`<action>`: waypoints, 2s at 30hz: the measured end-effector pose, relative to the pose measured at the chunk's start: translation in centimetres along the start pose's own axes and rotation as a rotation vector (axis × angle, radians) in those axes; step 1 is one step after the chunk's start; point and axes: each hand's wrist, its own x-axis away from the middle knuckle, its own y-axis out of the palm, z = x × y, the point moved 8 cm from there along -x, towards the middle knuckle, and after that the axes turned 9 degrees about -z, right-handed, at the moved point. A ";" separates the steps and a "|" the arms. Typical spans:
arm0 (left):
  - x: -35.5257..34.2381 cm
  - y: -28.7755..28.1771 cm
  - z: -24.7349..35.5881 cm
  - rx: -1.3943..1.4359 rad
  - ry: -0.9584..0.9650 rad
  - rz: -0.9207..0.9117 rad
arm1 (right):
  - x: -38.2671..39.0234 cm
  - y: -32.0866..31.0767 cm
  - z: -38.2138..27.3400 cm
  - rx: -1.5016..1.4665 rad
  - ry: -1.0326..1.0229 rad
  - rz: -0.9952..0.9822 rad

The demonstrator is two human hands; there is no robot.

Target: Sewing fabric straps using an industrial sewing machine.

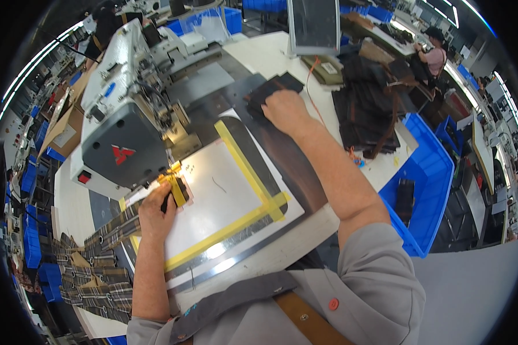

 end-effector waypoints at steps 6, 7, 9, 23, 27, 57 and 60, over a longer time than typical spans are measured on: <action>0.5 -0.6 0.5 -0.042 0.018 0.029 | -0.7 -0.5 0.0 0.123 -0.027 0.003; 0.5 -0.6 0.7 -0.077 0.052 0.031 | -0.6 -1.3 0.3 0.119 0.012 0.023; 0.5 -1.2 1.7 -0.104 0.127 0.106 | 0.2 -4.1 0.2 0.164 -0.004 0.167; 2.1 4.4 3.7 1.480 -0.653 -0.261 | 10.3 -6.2 -23.9 -0.285 -0.840 0.226; 2.6 4.6 1.5 1.331 -0.620 -0.325 | 8.2 -2.7 -22.5 -0.395 -0.852 -0.175; 1.3 0.8 2.6 -0.177 0.088 -0.370 | 3.4 2.1 -22.9 0.091 -0.803 -0.049; 1.3 0.6 2.5 -0.168 0.114 -0.384 | 3.5 2.0 -23.0 0.094 -0.815 -0.026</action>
